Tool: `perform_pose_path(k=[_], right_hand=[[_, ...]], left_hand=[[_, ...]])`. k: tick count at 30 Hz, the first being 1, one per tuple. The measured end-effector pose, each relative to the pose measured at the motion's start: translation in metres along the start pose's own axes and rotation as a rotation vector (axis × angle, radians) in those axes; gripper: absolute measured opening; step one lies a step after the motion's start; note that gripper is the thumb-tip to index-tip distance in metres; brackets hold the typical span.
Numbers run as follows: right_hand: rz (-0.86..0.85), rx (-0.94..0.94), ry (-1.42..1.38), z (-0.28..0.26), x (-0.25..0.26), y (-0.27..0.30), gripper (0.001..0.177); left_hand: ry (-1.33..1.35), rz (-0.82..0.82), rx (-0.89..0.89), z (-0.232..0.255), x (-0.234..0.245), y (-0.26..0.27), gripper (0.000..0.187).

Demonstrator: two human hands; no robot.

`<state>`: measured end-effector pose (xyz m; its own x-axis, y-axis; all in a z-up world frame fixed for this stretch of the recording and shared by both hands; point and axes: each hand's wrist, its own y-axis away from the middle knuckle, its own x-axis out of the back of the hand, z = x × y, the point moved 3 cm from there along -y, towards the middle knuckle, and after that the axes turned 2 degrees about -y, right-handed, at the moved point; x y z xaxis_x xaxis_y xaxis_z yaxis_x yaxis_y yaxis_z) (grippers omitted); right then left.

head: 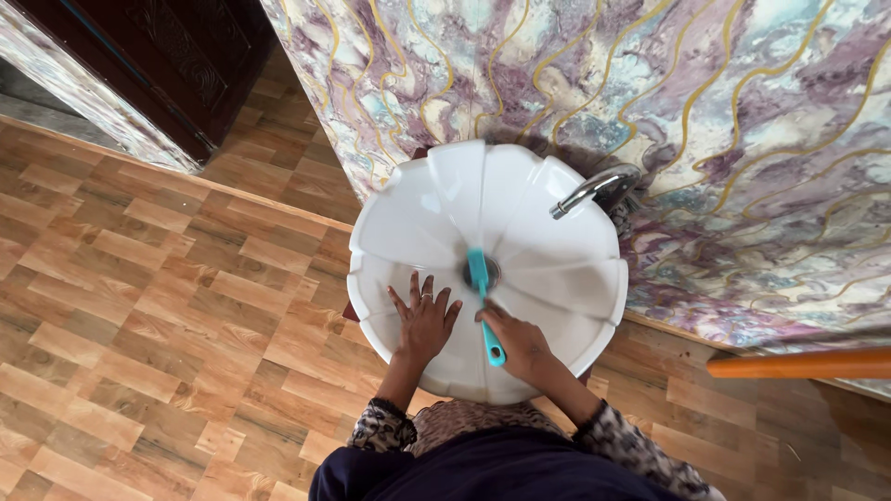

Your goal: The person scrubs the interior of a white pedestal sink using a blue handheld brush.

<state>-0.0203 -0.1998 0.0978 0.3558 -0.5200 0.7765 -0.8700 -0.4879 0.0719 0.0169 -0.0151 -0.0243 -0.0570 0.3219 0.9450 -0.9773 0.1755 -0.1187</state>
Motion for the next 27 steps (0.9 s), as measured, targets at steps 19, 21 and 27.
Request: perform_pose_path(k=[19, 21, 27], right_hand=[[-0.414, 0.283, 0.174, 0.001, -0.030, 0.036, 0.022], [-0.419, 0.210, 0.216, 0.014, -0.032, 0.011, 0.035], [-0.152, 0.131, 0.146, 0.021, -0.005, -0.040, 0.025]], left_hand=[[0.069, 0.045, 0.026, 0.000, 0.011, -0.007, 0.040], [0.069, 0.072, 0.032, -0.001, 0.013, -0.009, 0.039], [0.067, 0.086, 0.079, -0.002, 0.022, -0.010, 0.036]])
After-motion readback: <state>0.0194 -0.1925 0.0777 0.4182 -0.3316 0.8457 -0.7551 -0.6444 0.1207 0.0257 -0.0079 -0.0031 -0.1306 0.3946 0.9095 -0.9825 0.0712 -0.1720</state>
